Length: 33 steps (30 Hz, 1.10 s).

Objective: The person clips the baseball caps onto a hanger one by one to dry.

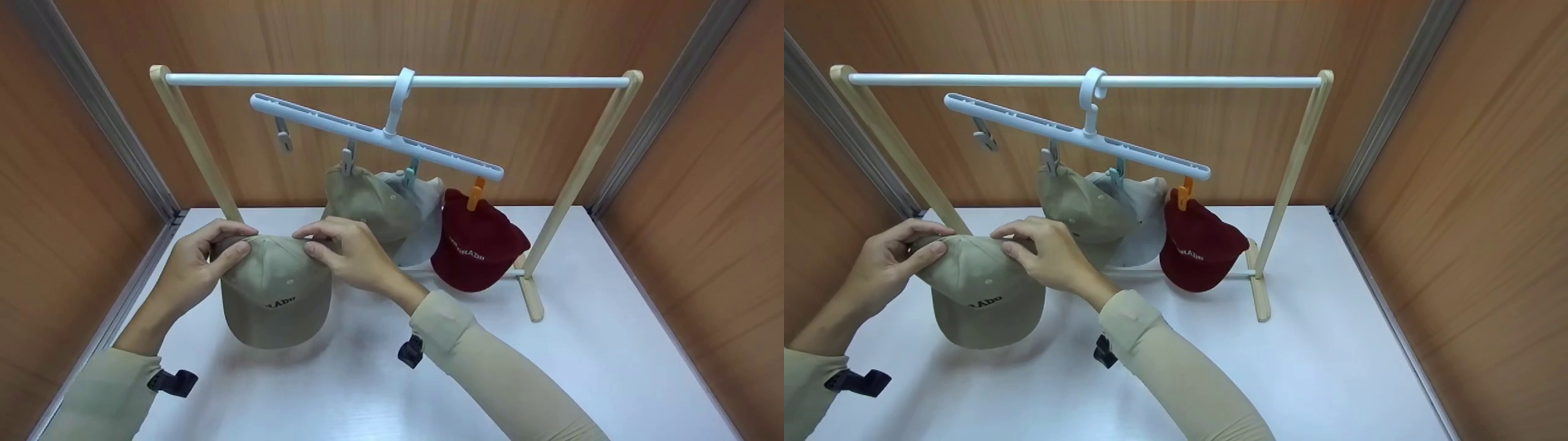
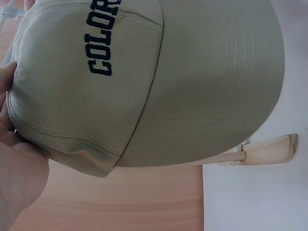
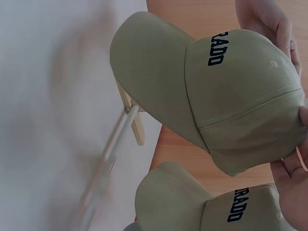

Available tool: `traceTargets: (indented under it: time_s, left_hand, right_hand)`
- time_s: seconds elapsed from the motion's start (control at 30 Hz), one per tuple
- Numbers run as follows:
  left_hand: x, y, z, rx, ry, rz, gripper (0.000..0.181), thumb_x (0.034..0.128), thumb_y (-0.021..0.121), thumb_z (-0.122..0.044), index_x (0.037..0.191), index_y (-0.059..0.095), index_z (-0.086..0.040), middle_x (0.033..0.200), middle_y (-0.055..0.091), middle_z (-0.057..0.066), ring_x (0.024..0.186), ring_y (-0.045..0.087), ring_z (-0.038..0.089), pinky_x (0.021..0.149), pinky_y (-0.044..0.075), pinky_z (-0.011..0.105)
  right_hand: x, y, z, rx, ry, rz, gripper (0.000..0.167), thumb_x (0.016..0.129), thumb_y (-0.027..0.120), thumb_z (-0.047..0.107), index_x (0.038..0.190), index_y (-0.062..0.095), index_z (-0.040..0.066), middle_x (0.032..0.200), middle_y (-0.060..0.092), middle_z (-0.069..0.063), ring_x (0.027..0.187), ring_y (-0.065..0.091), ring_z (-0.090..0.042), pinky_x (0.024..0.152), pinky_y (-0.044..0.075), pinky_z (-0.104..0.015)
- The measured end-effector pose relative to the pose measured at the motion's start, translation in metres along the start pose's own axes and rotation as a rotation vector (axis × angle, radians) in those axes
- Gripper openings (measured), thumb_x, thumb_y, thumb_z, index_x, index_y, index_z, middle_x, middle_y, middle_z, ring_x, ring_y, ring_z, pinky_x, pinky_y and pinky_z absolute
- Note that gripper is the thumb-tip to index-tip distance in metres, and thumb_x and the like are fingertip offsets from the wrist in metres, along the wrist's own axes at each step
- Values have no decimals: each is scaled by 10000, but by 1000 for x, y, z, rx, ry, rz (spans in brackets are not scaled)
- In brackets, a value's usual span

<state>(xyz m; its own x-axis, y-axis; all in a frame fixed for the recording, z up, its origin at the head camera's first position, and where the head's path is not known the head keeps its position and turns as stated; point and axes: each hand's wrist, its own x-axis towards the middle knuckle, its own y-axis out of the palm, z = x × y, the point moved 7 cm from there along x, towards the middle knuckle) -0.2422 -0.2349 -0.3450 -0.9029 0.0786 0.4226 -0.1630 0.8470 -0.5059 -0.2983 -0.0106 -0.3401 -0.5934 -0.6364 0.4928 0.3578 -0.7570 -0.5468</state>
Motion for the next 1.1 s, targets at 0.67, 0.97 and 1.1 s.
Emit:
traceTargets:
  time_s: [0.67, 0.97, 1.1]
  left_hand:
    - [35, -19, -14, -36, 47, -38, 216, 1045, 665, -65, 1249, 738, -57, 1159, 719, -15, 1025, 650, 141, 846, 527, 155]
    - [43, -26, -22, 37, 19, -57, 221, 1044, 684, -119, 1254, 744, -87, 1142, 717, -39, 1021, 654, 135, 850, 528, 137]
    - [45, -29, -25, 18, 22, -69, 221, 1041, 682, -104, 1251, 743, -68, 1138, 725, -50, 1041, 665, 134, 864, 535, 141]
  right_hand:
    - [23, -12, 3, 95, 92, -77, 245, 1061, 672, 151, 1289, 759, 139, 1198, 743, 45, 1100, 659, -74, 974, 561, -243]
    - [31, -20, 9, 103, 95, -97, 241, 1055, 677, 137, 1279, 760, 112, 1227, 752, 11, 1122, 666, -77, 996, 548, -224]
    - [35, -23, 12, 120, 99, -93, 239, 1057, 672, 129, 1280, 756, 109, 1225, 750, 9, 1108, 667, -90, 983, 553, -228]
